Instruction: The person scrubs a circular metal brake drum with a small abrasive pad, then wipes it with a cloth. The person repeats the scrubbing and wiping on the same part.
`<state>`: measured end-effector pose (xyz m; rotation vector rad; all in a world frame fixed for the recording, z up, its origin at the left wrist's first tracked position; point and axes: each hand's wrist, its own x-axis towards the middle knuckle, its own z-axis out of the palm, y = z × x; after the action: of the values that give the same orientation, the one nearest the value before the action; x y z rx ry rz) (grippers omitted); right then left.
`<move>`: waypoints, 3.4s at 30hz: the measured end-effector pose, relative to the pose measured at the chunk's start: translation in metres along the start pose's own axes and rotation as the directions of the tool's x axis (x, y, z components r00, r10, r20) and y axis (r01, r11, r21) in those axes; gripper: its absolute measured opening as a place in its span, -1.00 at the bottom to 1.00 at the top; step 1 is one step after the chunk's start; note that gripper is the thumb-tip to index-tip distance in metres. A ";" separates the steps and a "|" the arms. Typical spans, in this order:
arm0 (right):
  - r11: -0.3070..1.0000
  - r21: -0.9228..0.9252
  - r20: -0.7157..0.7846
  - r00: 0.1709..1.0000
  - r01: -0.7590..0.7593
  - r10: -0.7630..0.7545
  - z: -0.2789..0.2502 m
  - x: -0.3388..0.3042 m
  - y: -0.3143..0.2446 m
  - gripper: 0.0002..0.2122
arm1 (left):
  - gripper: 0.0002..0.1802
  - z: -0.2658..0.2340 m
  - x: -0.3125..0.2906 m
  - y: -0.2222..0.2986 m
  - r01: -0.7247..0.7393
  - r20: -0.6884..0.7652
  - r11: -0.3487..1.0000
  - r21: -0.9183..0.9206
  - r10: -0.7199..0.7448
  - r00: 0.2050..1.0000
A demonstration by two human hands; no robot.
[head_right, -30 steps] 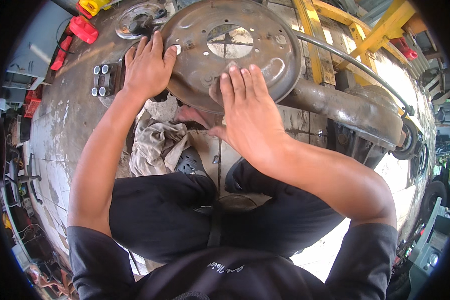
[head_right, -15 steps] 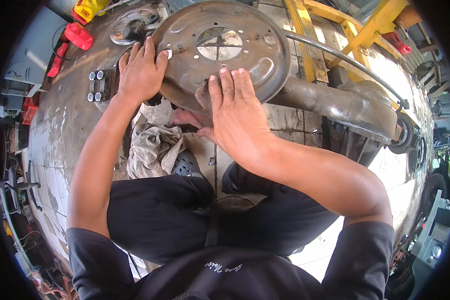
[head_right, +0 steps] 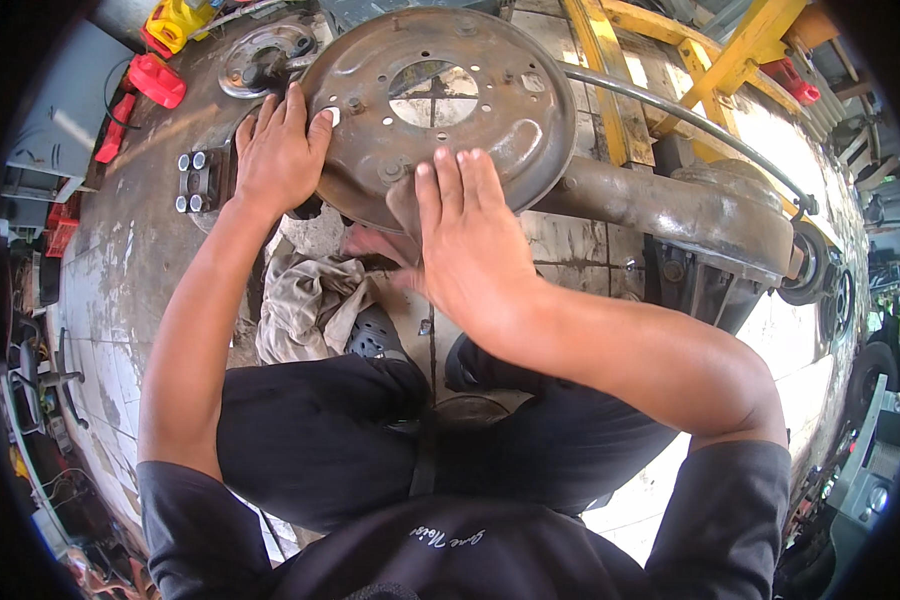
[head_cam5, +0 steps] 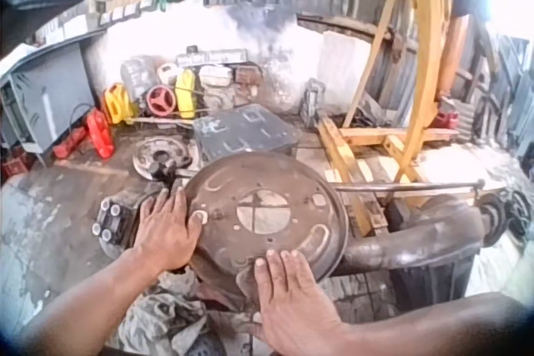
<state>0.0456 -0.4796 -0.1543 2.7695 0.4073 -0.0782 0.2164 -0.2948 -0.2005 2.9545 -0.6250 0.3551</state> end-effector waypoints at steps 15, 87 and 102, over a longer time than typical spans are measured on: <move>0.999 -0.018 0.046 0.998 0.035 -0.034 -0.005 -0.007 -0.003 -0.10 | -0.22 0.001 0.001 -0.001 0.006 -0.001 1.000 -0.007 -0.006 1.000; 0.973 0.105 -0.248 0.953 0.205 -0.174 0.011 0.008 0.048 -0.49 | -0.20 -0.003 0.002 0.002 0.040 0.045 0.999 -0.037 -0.038 0.998; 0.944 0.168 -0.250 0.939 0.284 -0.238 0.024 0.027 0.070 -0.50 | -0.21 -0.002 0.002 -0.002 0.029 0.008 1.000 -0.012 -0.029 1.000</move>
<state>0.0911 -0.5433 -0.1574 2.9140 0.8748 0.1424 0.2182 -0.2937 -0.1987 2.9510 -0.5827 0.3363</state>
